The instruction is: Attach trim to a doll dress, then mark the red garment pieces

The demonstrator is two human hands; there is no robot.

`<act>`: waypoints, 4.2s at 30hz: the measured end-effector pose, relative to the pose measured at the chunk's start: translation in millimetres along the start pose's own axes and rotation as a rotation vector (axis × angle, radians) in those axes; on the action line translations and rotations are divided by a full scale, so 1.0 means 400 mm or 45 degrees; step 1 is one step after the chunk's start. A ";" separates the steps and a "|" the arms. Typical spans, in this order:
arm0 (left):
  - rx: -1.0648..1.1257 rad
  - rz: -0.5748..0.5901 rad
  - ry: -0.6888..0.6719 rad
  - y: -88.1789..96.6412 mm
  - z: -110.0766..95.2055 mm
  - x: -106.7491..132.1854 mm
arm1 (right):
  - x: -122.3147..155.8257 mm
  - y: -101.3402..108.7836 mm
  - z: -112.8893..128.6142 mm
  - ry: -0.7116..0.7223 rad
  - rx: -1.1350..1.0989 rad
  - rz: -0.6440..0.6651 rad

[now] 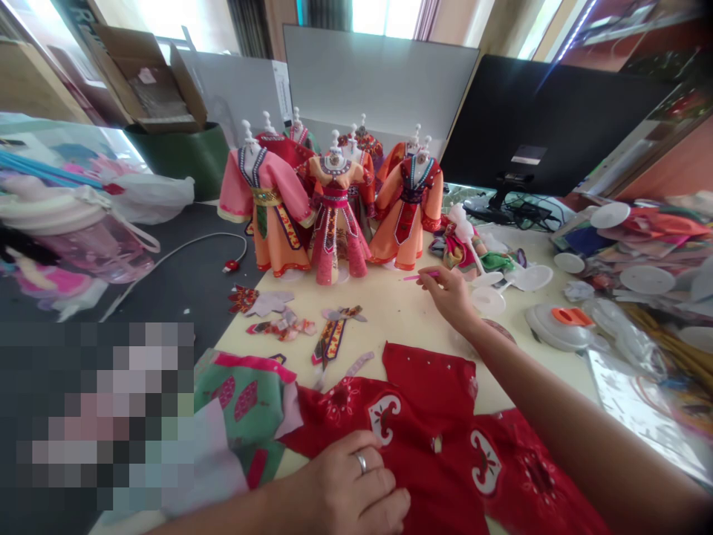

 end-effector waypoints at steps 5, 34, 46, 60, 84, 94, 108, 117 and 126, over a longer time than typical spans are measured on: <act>0.009 0.111 0.050 0.007 0.000 -0.012 | 0.006 0.025 0.018 0.019 -0.021 -0.018; -0.380 0.247 0.349 -0.013 0.054 0.005 | 0.346 0.197 0.170 -0.140 0.122 0.091; -0.366 -0.055 0.560 0.079 0.123 0.007 | 0.361 0.181 0.200 -0.110 0.085 0.081; -0.454 0.849 0.609 0.125 0.174 -0.145 | 0.339 0.154 0.193 -0.048 -0.053 0.105; -0.225 0.817 0.455 -0.103 0.256 -0.106 | 0.304 0.077 0.181 -0.011 0.111 0.228; -0.238 0.813 0.394 -0.123 0.247 -0.102 | 0.303 0.073 0.173 -0.006 0.154 0.226; -0.296 0.792 0.433 -0.082 0.254 -0.078 | 0.298 0.078 0.161 -0.018 0.158 0.222; -0.265 0.760 0.359 -0.093 0.234 -0.094 | 0.299 0.072 0.155 -0.011 0.168 0.230; -0.276 0.762 0.332 -0.105 0.233 -0.099 | 0.296 0.075 0.154 -0.029 0.174 0.226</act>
Point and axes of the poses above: each hand's wrist, its own x-axis away from the middle knuckle, its own y-axis out of the back of the hand, z = x × y, the point moved 7 cm from there along -x, towards the middle knuckle, and after that the axes turned 6 degrees about -x, right-handed, at the moved point
